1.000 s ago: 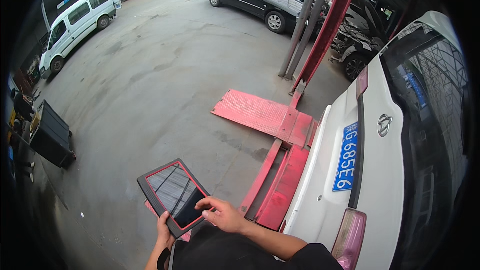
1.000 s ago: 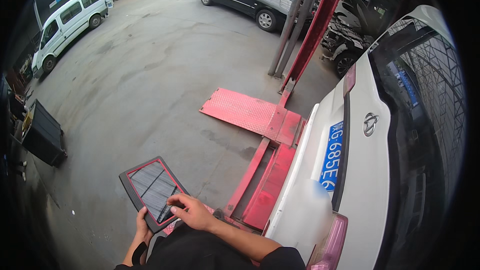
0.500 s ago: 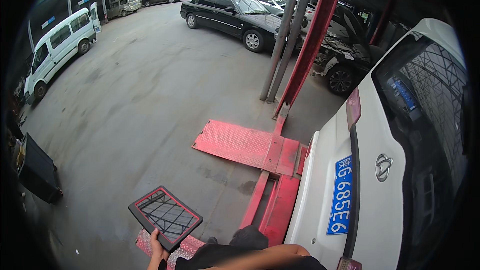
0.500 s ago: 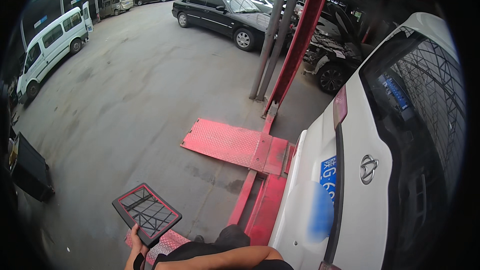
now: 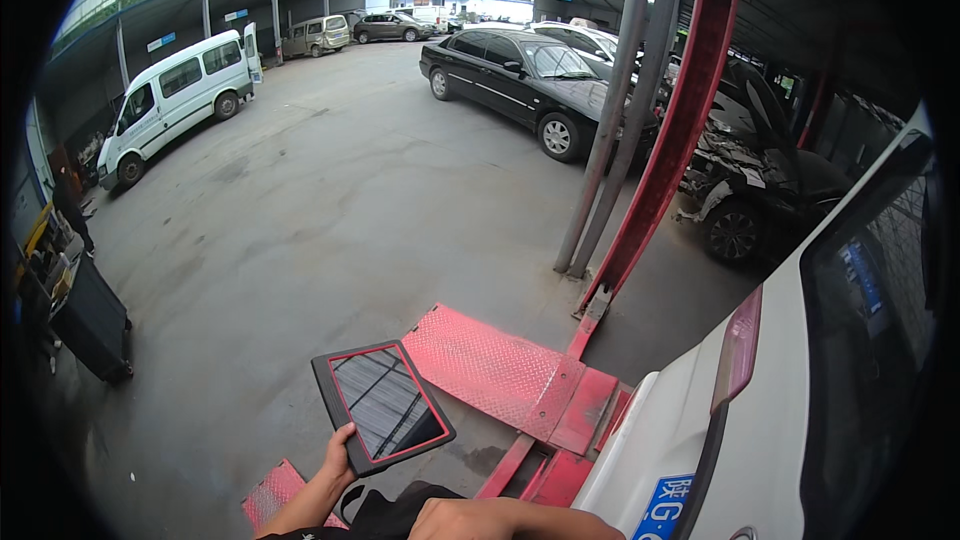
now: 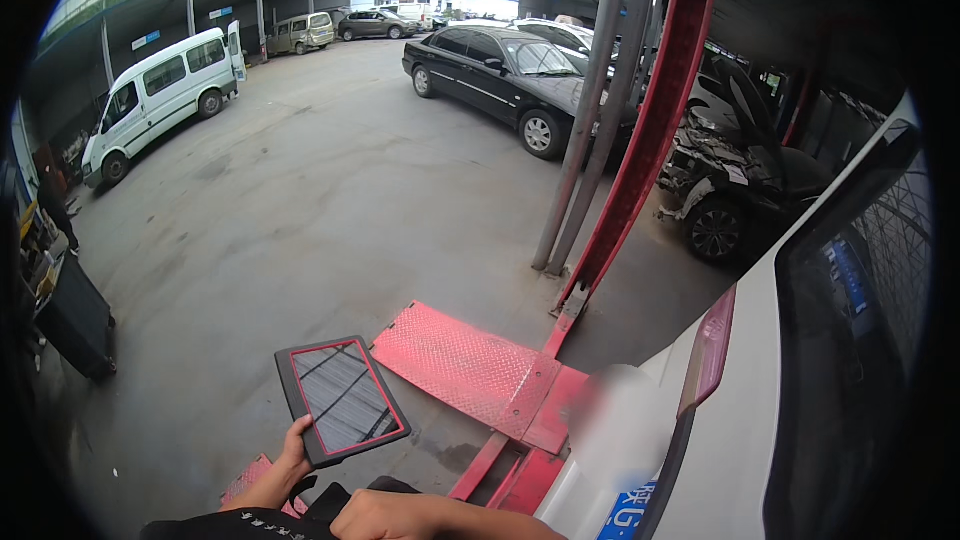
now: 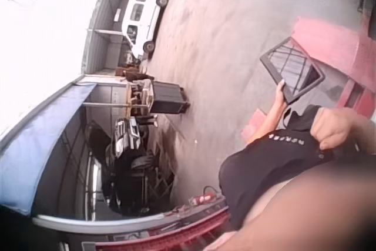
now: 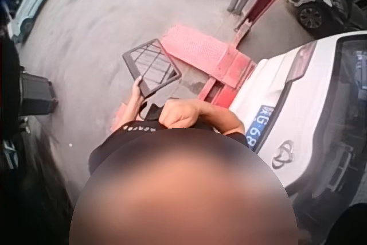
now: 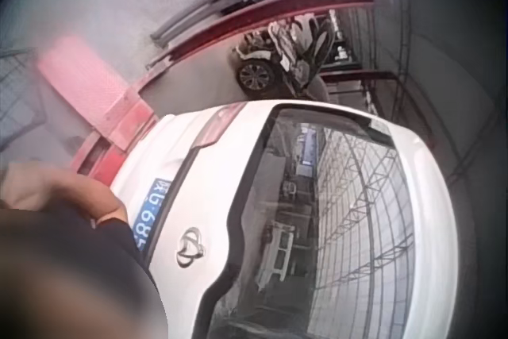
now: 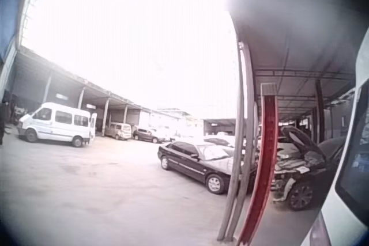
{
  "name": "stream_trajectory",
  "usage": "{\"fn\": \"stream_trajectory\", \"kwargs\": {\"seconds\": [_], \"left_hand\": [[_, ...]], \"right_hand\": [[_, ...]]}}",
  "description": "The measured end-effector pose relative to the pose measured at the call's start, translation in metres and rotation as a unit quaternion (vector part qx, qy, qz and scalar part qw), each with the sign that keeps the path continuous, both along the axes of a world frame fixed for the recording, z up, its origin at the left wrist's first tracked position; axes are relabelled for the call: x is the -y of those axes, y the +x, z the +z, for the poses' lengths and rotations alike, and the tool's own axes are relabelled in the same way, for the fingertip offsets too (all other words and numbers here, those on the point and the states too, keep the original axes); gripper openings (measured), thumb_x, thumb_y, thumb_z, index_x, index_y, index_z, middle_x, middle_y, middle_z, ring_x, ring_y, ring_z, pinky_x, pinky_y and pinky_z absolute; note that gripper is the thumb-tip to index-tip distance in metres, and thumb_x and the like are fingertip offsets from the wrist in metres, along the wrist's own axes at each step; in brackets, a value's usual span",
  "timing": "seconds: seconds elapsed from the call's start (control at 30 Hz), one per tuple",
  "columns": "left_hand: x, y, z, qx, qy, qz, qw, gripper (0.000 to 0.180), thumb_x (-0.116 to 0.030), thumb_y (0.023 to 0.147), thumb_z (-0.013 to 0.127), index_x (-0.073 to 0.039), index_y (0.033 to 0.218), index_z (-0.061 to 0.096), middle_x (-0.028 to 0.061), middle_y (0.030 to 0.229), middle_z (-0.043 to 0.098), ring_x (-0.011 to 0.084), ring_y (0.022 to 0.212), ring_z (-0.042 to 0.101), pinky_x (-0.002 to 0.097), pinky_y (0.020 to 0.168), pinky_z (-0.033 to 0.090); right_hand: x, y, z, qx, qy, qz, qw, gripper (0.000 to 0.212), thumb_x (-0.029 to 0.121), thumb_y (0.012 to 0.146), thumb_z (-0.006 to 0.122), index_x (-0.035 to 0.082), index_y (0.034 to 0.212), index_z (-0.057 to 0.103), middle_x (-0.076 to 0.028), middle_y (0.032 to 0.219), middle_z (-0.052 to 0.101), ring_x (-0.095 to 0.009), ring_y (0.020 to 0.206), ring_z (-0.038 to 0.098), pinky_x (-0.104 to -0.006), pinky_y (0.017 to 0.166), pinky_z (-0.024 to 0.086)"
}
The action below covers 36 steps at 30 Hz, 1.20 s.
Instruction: The person operates a diagnostic tablet while standing beside a white van in a repair shop. They navigate menus on the tablet, then walk around the vehicle and place the tablet on the driver's seat before briefly touching the steering wheel.
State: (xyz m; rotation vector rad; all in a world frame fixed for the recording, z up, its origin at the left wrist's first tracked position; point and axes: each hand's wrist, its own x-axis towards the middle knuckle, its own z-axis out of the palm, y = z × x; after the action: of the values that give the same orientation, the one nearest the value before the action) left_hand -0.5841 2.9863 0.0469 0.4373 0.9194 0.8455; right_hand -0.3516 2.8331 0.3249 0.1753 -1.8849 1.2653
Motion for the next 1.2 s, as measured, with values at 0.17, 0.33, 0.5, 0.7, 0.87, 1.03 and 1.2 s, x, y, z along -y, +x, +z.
{"fn": "stream_trajectory", "kwargs": {"seconds": [0.17, 0.33, 0.5, 0.7, 0.87, 1.03, 1.2], "left_hand": [[-0.039, 0.135, 0.025, 0.004, -0.007, -0.083, 0.996, 0.046, -0.038, 0.088, 0.063, 0.002, 0.113, 0.062, 0.0166, 0.102, 0.071, 0.0319, 0.089, 0.071, 0.0469, 0.088, 0.057], [-0.097, 0.287, 0.001, 0.025, -0.006, -0.127, 0.992, 0.042, -0.033, 0.09, 0.063, 0.0, 0.116, 0.061, 0.016, 0.106, 0.071, 0.0296, 0.094, 0.071, 0.0452, 0.087, 0.059], [-0.17, 0.466, 0.018, 0.06, -0.084, -0.23, 0.968, 0.037, -0.028, 0.092, 0.065, -0.004, 0.119, 0.057, 0.0086, 0.101, 0.069, 0.0218, 0.087, 0.07, 0.0411, 0.079, 0.061], [-0.25, 0.651, 0.028, 0.025, -0.099, -0.256, 0.961, 0.057, -0.04, 0.089, 0.062, 0.003, 0.126, 0.057, 0.019, 0.113, 0.069, 0.0325, 0.097, 0.07, 0.0486, 0.092, 0.057], [-0.306, 0.786, 0.045, 0.007, 0.108, -0.343, 0.933, 0.066, -0.03, 0.085, 0.065, 0.0, 0.141, 0.043, 0.0177, 0.124, 0.063, 0.0314, 0.113, 0.064, 0.0436, 0.095, 0.056], [-0.355, 0.881, 0.063, -0.123, 0.227, -0.388, 0.885, 0.054, -0.015, 0.077, 0.069, -0.001, 0.124, 0.046, 0.0059, 0.096, 0.055, 0.0149, 0.078, 0.058, 0.0292, 0.068, 0.052], [-0.353, 0.975, 0.078, -0.088, 0.19, -0.403, 0.891, 0.057, -0.015, 0.078, 0.07, -0.001, 0.129, 0.047, 0.0061, 0.103, 0.058, 0.0159, 0.088, 0.059, 0.0307, 0.08, 0.051]], "right_hand": [[-0.035, 0.13, -0.025, 0.105, -0.114, -0.071, 0.985, 0.041, 0.018, 0.097, 0.058, 0.001, 0.062, 0.047, -0.015, 0.06, 0.047, -0.033, 0.052, 0.05, -0.0423, 0.05, 0.037], [-0.081, 0.252, -0.029, 0.165, -0.128, -0.126, 0.97, 0.025, 0.019, 0.092, 0.064, 0.003, 0.075, 0.056, -0.012, 0.064, 0.055, -0.03, 0.057, 0.057, -0.0389, 0.052, 0.043], [-0.129, 0.399, -0.03, 0.171, -0.228, -0.253, 0.925, 0.028, 0.029, 0.089, 0.07, 0.004, 0.093, 0.062, -0.009, 0.082, 0.063, -0.021, 0.071, 0.063, -0.0334, 0.063, 0.049], [-0.18, 0.561, -0.064, -0.028, -0.297, -0.338, 0.893, 0.051, 0.043, 0.098, 0.056, -0.003, 0.119, 0.055, -0.015, 0.121, 0.058, -0.026, 0.119, 0.054, -0.0397, 0.106, 0.038], [-0.156, 0.682, -0.13, -0.213, -0.403, -0.462, 0.761, 0.038, 0.032, 0.101, 0.05, -0.002, 0.116, 0.057, -0.01, 0.111, 0.061, -0.019, 0.108, 0.058, -0.0342, 0.099, 0.042], [-0.141, 0.825, -0.249, -0.274, -0.549, -0.612, 0.5, 0.025, 0.021, 0.104, 0.047, 0.0, 0.102, 0.06, -0.012, 0.09, 0.067, -0.022, 0.082, 0.068, -0.036, 0.078, 0.056], [-0.149, 0.903, -0.333, 0.0, -0.713, -0.575, 0.401, 0.035, 0.036, 0.101, 0.054, 0.003, 0.111, 0.062, -0.01, 0.096, 0.07, -0.017, 0.081, 0.068, -0.0304, 0.069, 0.055]]}}
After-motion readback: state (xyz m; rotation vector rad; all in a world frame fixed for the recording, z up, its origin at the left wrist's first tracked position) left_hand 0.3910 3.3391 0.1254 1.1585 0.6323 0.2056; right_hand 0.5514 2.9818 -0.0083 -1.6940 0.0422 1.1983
